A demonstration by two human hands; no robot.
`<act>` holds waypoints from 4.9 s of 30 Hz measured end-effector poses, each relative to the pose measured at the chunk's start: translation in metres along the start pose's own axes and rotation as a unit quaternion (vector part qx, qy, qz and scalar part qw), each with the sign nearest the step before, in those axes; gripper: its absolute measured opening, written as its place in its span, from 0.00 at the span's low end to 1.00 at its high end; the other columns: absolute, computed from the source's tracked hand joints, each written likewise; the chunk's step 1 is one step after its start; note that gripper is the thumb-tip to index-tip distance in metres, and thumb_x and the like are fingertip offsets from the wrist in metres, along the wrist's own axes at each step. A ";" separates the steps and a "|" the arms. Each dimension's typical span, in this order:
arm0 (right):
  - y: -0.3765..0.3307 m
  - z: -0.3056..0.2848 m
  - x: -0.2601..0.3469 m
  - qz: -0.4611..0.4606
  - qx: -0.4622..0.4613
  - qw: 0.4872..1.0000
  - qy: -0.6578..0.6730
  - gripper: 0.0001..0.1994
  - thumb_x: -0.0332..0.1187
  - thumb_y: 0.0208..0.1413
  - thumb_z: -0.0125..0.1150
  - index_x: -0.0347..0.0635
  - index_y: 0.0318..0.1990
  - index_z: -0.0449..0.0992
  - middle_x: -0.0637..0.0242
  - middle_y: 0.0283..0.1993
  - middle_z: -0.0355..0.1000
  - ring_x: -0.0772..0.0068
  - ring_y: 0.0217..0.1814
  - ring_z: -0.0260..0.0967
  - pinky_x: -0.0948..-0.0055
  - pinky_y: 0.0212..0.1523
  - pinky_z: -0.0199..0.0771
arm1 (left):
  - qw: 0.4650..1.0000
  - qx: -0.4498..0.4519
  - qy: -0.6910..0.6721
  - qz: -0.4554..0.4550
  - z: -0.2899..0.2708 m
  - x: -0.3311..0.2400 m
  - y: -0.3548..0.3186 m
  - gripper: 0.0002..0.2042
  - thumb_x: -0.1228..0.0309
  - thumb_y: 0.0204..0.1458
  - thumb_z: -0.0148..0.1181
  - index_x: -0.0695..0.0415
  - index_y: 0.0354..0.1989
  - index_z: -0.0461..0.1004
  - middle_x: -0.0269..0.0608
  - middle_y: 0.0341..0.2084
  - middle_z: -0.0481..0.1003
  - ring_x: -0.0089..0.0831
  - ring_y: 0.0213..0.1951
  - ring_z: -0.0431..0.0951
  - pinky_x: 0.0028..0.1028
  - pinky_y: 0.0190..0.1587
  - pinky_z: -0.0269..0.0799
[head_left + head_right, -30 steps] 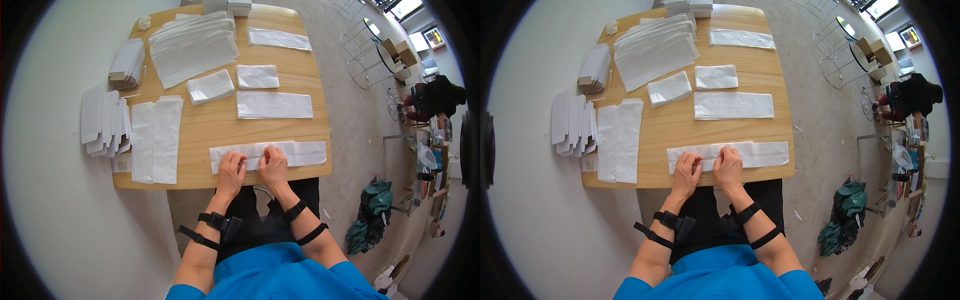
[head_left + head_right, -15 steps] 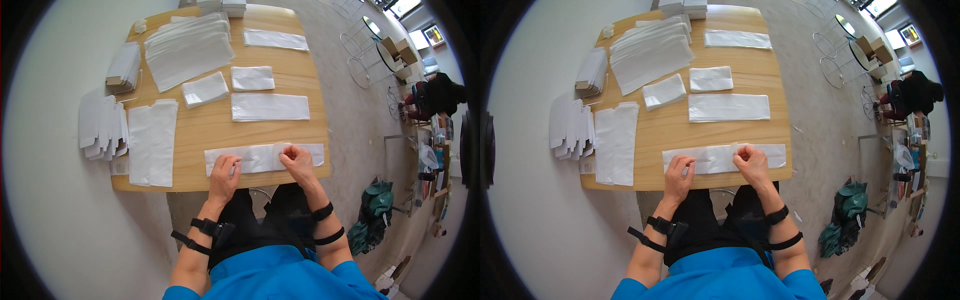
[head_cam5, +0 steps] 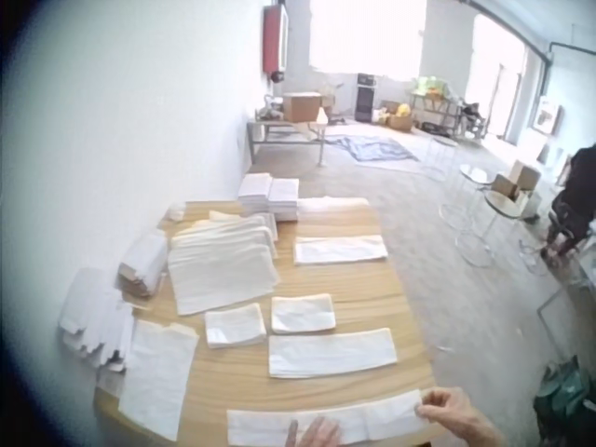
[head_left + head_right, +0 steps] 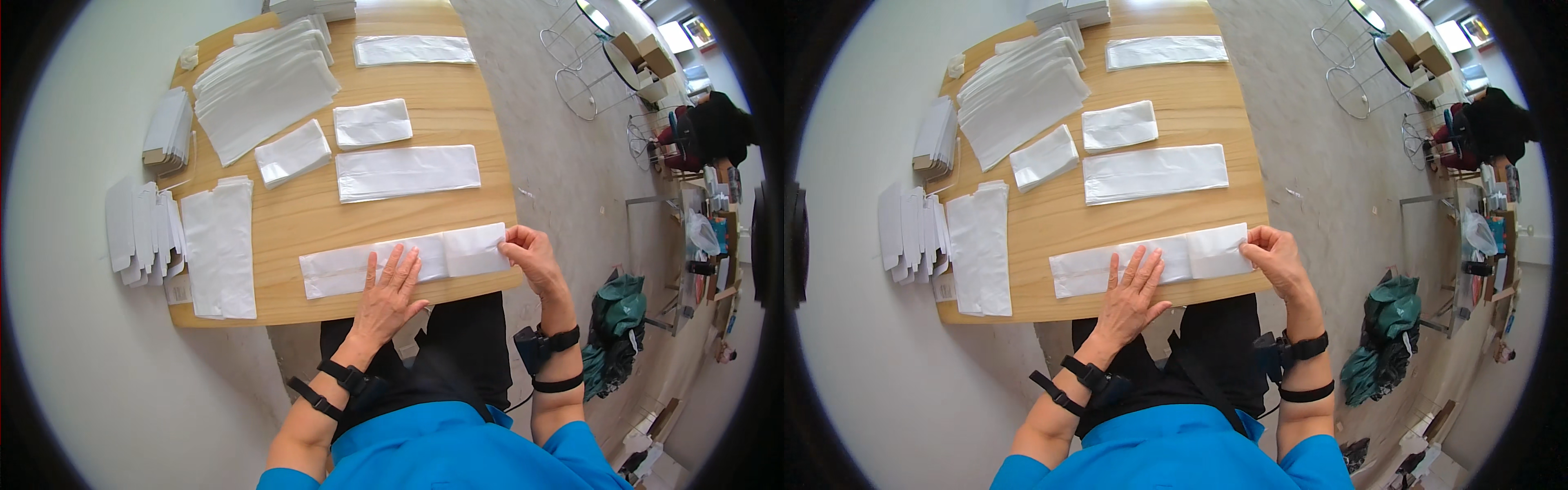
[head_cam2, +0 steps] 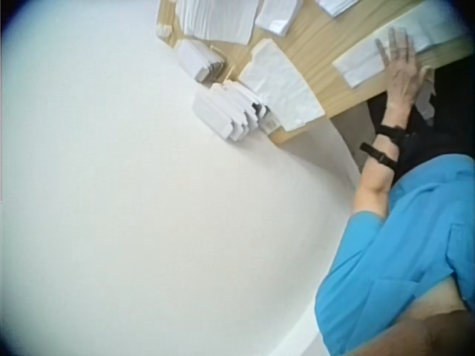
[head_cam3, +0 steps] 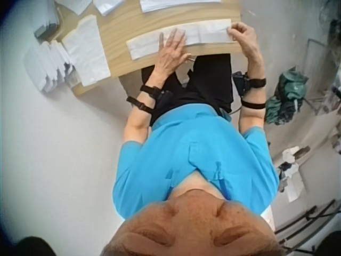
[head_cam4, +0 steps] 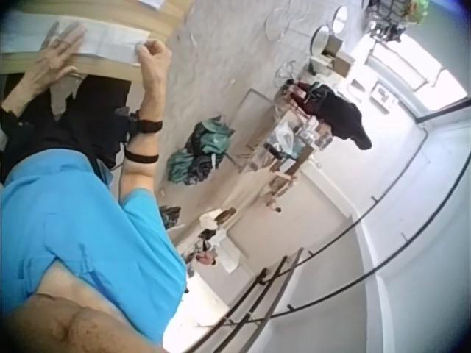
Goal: The recorder is folding several rectangular white plastic or foam sheets on a wooden table.
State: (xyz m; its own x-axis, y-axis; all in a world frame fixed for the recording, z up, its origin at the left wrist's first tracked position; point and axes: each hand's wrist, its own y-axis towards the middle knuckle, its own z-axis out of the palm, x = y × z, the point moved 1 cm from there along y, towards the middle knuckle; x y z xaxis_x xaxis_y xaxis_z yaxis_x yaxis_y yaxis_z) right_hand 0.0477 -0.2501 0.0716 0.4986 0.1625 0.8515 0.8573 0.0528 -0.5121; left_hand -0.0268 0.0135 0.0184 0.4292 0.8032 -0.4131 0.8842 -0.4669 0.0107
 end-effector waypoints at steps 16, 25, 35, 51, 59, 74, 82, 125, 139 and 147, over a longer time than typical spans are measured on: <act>0.005 -0.022 -0.002 0.009 -0.021 0.999 -0.022 0.05 0.28 0.47 0.61 0.36 0.31 0.75 0.74 0.27 0.69 0.85 0.28 0.62 0.83 0.29 0.61 | 0.999 0.031 0.036 -0.007 0.004 -0.003 0.005 0.37 0.50 0.47 0.59 0.58 0.64 0.59 0.34 0.67 0.53 0.36 0.71 0.42 0.56 0.68 0.23; 0.002 -0.018 -0.004 0.002 -0.003 1.000 -0.016 0.05 0.28 0.48 0.62 0.37 0.31 0.75 0.74 0.27 0.69 0.85 0.28 0.62 0.83 0.29 0.62 | 1.000 0.009 -0.001 -0.007 -0.005 -0.009 0.008 0.32 0.55 0.47 0.62 0.56 0.60 0.64 0.35 0.66 0.55 0.37 0.70 0.44 0.56 0.69 0.26; 0.002 0.054 0.008 -0.045 0.099 0.992 -0.058 0.04 0.27 0.50 0.61 0.36 0.30 0.74 0.76 0.25 0.69 0.86 0.27 0.64 0.83 0.28 0.65 | 0.892 -0.220 -0.341 -0.198 -0.041 0.013 -0.010 0.16 0.69 0.59 0.52 0.61 0.54 0.68 0.47 0.56 0.67 0.39 0.58 0.66 0.34 0.60 0.60; -0.003 0.076 -0.009 -0.080 -0.037 0.978 -0.191 0.15 0.40 0.51 0.65 0.36 0.39 0.77 0.64 0.33 0.75 0.75 0.32 0.70 0.72 0.33 0.69 | 0.891 -0.187 -0.299 -0.286 -0.043 0.037 -0.043 0.21 0.70 0.51 0.60 0.62 0.54 0.68 0.47 0.57 0.65 0.40 0.57 0.66 0.33 0.57 0.62; -0.010 0.069 -0.015 -0.287 0.038 0.838 -0.462 0.48 0.32 0.32 0.75 0.49 0.66 0.55 0.60 0.69 0.52 0.53 0.73 0.43 0.51 0.71 0.37 | 0.998 0.006 -0.036 -0.056 -0.054 0.033 0.019 0.60 0.58 0.29 0.76 0.55 0.70 0.38 0.42 0.66 0.53 0.46 0.68 0.45 0.57 0.67 0.23; 0.013 0.069 -0.022 -0.297 0.095 0.835 -0.453 0.50 0.26 0.32 0.73 0.55 0.68 0.52 0.69 0.66 0.57 0.59 0.72 0.47 0.45 0.71 0.36 | 0.998 -0.020 -0.042 -0.047 -0.033 0.038 0.021 0.60 0.63 0.26 0.76 0.55 0.70 0.40 0.35 0.56 0.66 0.40 0.63 0.55 0.56 0.67 0.21; 0.017 0.077 -0.026 -0.302 0.113 0.837 -0.442 0.49 0.28 0.34 0.72 0.54 0.68 0.53 0.69 0.65 0.58 0.59 0.72 0.47 0.45 0.71 0.35 | 0.994 0.026 -0.088 -0.064 -0.034 0.039 0.022 0.60 0.61 0.26 0.77 0.55 0.69 0.40 0.37 0.56 0.66 0.40 0.64 0.54 0.56 0.67 0.19; 0.000 0.061 -0.040 -0.214 -0.358 0.868 -0.269 0.14 0.20 0.49 0.56 0.35 0.45 0.72 0.58 0.40 0.70 0.59 0.40 0.70 0.66 0.38 0.72 | 0.982 -0.187 -0.022 -0.026 -0.056 0.008 -0.017 0.13 0.76 0.49 0.58 0.61 0.45 0.72 0.44 0.43 0.72 0.40 0.47 0.71 0.35 0.50 0.67; -0.001 0.033 -0.063 -0.128 -0.426 0.885 -0.140 0.16 0.24 0.52 0.56 0.30 0.49 0.70 0.58 0.38 0.75 0.68 0.36 0.75 0.70 0.40 0.75 | 0.987 -0.108 -0.118 0.013 -0.007 0.019 0.013 0.07 0.81 0.46 0.57 0.64 0.35 0.73 0.44 0.38 0.74 0.41 0.45 0.74 0.35 0.49 0.71; -0.008 0.059 -0.041 -0.312 -0.397 0.816 -0.281 0.14 0.20 0.51 0.53 0.32 0.47 0.71 0.52 0.42 0.74 0.50 0.44 0.72 0.63 0.47 0.72 | 0.984 -0.114 -0.138 0.018 -0.009 0.019 0.015 0.06 0.81 0.46 0.58 0.64 0.34 0.74 0.45 0.37 0.74 0.43 0.43 0.74 0.35 0.46 0.71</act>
State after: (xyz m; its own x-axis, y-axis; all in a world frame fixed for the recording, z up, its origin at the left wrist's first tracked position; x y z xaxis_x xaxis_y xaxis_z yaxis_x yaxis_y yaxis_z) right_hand 0.0132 -0.1987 0.0338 -0.0126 0.7861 0.6180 0.8461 -0.3210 0.4255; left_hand -0.0036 0.0249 0.0190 0.4222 0.6419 -0.6401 0.9013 -0.3730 0.2205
